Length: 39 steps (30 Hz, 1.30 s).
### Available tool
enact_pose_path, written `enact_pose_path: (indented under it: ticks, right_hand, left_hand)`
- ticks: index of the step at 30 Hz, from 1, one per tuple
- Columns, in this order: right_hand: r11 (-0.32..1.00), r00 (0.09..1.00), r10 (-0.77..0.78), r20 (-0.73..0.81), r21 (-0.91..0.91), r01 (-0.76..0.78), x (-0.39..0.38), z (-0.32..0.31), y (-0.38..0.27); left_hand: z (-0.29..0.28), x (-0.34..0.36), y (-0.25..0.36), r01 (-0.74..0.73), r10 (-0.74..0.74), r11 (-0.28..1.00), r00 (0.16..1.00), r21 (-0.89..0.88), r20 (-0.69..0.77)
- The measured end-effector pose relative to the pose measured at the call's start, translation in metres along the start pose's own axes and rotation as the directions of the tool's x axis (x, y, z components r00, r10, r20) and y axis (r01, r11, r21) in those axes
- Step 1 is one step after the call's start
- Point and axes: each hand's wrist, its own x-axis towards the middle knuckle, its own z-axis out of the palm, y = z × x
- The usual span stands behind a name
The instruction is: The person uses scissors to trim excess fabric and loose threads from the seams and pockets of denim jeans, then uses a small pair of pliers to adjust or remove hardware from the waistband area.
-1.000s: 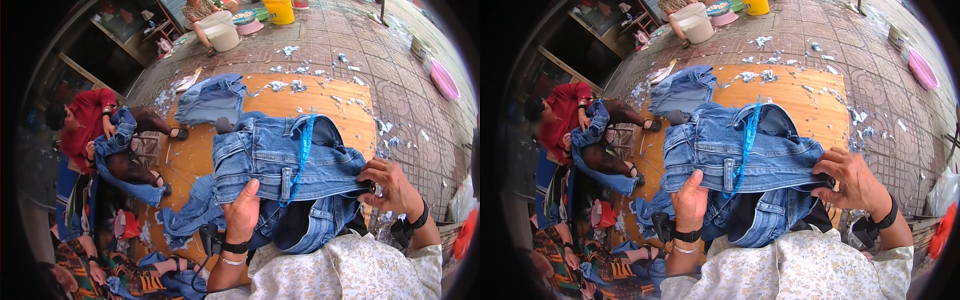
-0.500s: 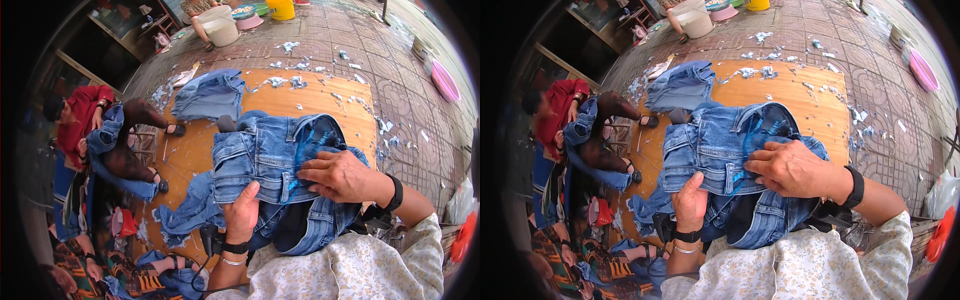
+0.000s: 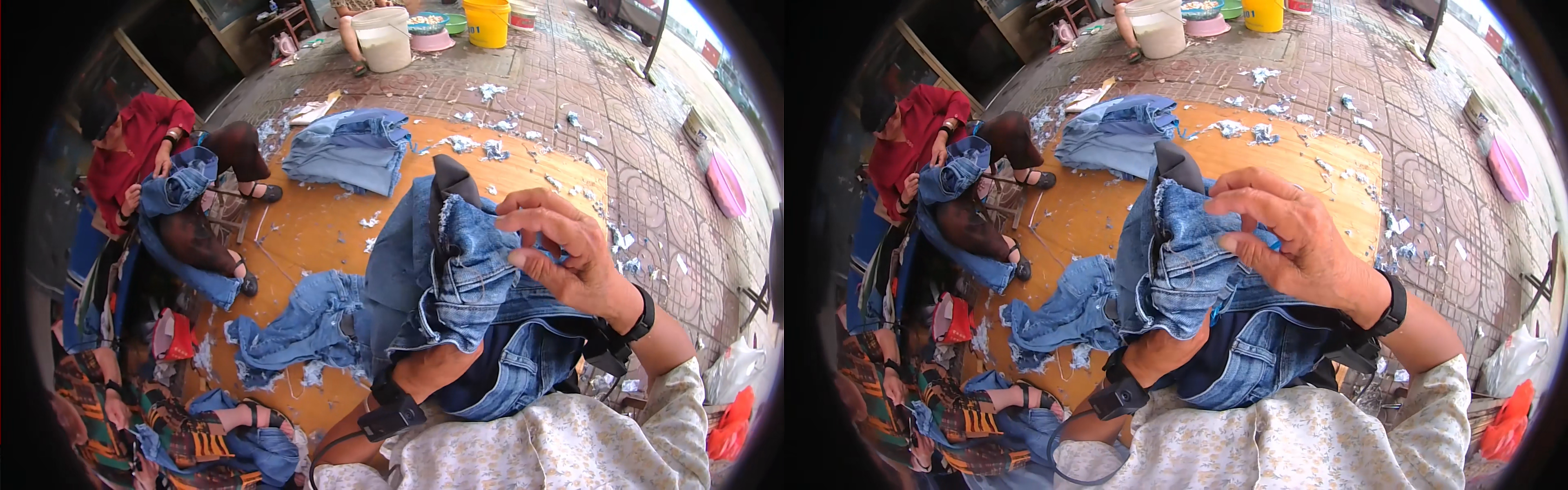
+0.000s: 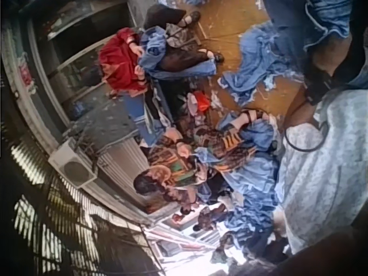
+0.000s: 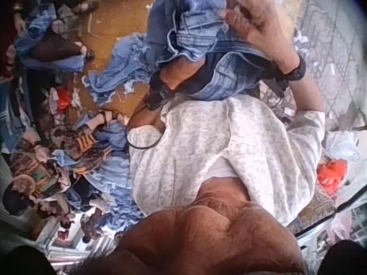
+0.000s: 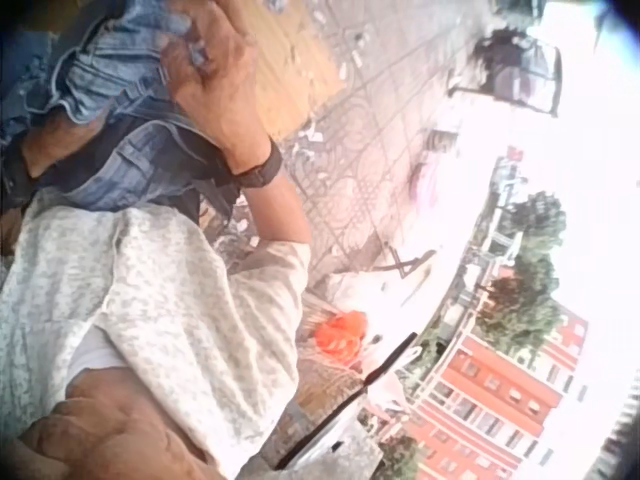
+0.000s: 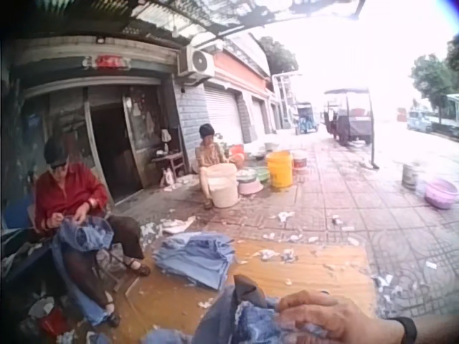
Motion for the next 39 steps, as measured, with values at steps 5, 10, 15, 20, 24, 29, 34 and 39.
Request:
enact_pose_path:
  ticks: [5, 10, 15, 20, 24, 29, 34, 39]
  right_hand:
    - [0.986, 0.979, -0.166, 0.12, -0.004, 0.168, 0.019, -0.002, 0.002]
    - [0.995, 0.935, -0.097, 0.34, 0.016, 0.098, 0.021, -0.008, 0.022]
    - [0.988, 0.972, -0.152, 0.178, 0.044, 0.146, 0.015, -0.003, 0.019]
    - [0.988, 0.978, -0.145, 0.148, 0.069, 0.137, 0.006, -0.001, 0.022]
    - [0.986, 0.982, -0.148, 0.115, 0.089, 0.138, 0.0, -0.004, 0.025]
    - [0.99, 0.989, -0.128, 0.068, 0.075, 0.123, -0.009, -0.005, 0.03]
    - [0.989, 0.995, -0.098, 0.027, 0.113, 0.094, -0.025, -0.003, 0.037]
    - [0.995, 0.997, -0.074, -0.007, 0.061, 0.074, -0.029, -0.001, 0.033]
  left_hand:
    - [-0.008, 0.011, 0.003, -0.004, 0.001, 0.964, 1.0, -0.266, -0.011]
    - [-0.03, 0.033, 0.004, 0.052, -0.067, 0.764, 0.998, -0.643, 0.001]
    - [-0.041, 0.028, 0.001, 0.018, -0.369, -0.816, 0.752, -0.577, 0.545]
    - [-0.048, 0.03, 0.005, -0.063, -0.514, -0.774, 0.645, -0.63, 0.566]
    - [-0.043, 0.021, 0.006, -0.116, -0.576, -0.727, 0.639, -0.676, 0.51]
    - [-0.042, 0.025, 0.01, -0.175, -0.636, -0.685, 0.617, -0.707, 0.463]
    - [-0.043, 0.014, 0.011, 0.203, -0.722, -0.126, 0.653, -0.971, 0.23]
    - [-0.041, 0.017, 0.005, 0.074, -0.698, -0.28, 0.668, -0.957, 0.256]
